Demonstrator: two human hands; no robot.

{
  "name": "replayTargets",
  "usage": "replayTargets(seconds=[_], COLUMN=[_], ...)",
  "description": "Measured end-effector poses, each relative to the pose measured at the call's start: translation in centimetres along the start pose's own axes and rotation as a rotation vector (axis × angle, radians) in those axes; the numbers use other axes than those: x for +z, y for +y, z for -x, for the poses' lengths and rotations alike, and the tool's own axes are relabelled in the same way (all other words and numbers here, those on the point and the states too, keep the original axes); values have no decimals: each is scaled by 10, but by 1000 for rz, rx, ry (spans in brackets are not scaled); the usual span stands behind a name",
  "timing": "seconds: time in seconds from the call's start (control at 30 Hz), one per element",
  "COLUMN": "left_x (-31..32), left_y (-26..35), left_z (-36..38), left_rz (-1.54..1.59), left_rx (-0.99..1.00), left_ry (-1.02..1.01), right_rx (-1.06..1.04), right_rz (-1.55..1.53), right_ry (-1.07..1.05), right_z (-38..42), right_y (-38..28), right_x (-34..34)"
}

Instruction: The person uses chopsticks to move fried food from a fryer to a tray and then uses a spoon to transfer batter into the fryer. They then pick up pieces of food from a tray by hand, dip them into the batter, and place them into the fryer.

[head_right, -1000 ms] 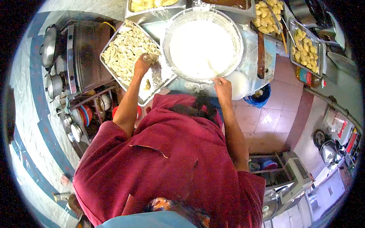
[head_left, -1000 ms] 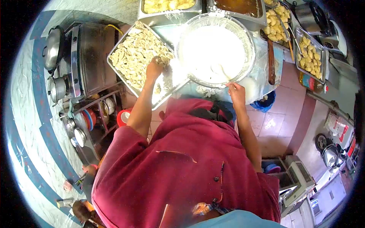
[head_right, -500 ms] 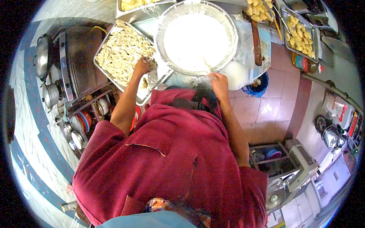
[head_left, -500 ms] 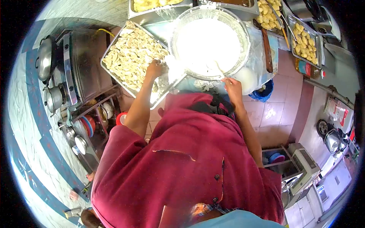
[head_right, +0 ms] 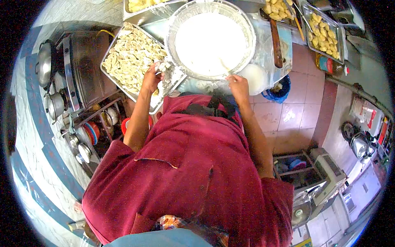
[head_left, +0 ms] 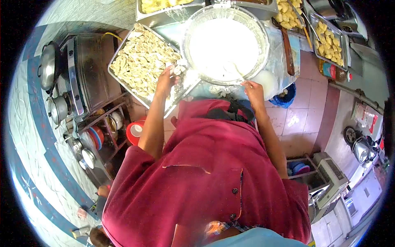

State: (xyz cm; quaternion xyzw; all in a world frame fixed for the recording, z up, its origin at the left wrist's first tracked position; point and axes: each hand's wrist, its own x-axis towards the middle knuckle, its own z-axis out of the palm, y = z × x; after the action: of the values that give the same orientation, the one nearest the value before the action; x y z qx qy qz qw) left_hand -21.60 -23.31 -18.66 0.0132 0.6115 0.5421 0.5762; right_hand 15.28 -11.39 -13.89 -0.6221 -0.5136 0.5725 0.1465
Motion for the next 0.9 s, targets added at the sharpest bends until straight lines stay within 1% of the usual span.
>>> replayTargets(seconds=[0.03, 0.07, 0.13, 0.17, 0.23, 0.3, 0.43, 0.5, 0.57, 0.73, 0.83, 0.9], left_x=[9, 32, 46, 54, 80, 103, 142, 153, 154, 167, 170, 166], left_y=[7, 20, 21, 20, 22, 15, 3, -5, -16, -18, -11, -18], left_z=[9, 28, 30, 31, 33, 26, 11, 0, -11, -7, 4, 0], left_rz=[65, 103, 113, 118, 73, 65, -137, -278, -325, -519, -456, -387], left_rx=[-23, -73, -92, -103, -155, -218, -228, -213, -176, -97, -137, -112], left_ry=[-78, -80, -231, -309, -358, -352, -374, -373, -426, -497, -504, -520], right_rx=[2, 6, 15, -16, -76, -76, -75, -89, -108, -211, -227, -232], right_rz=[0, 27, 86, 120, 186, 261, 442, 429, 423, 435, 420, 445], right_ry=[2, -3, -4, 21, 72, 101, 196, 190, 193, 266, 287, 285], right_z=[1, 1, -1, -1, 1, 3, 9, 12, 14, 18, 18, 18], right_y=[-1, -2, -7, -8, -14, -20, -30, -31, -30, -23, -21, -20], right_x=[-2, -4, -8, -10, -12, -17, -25, -27, -27, -17, -17, -18])
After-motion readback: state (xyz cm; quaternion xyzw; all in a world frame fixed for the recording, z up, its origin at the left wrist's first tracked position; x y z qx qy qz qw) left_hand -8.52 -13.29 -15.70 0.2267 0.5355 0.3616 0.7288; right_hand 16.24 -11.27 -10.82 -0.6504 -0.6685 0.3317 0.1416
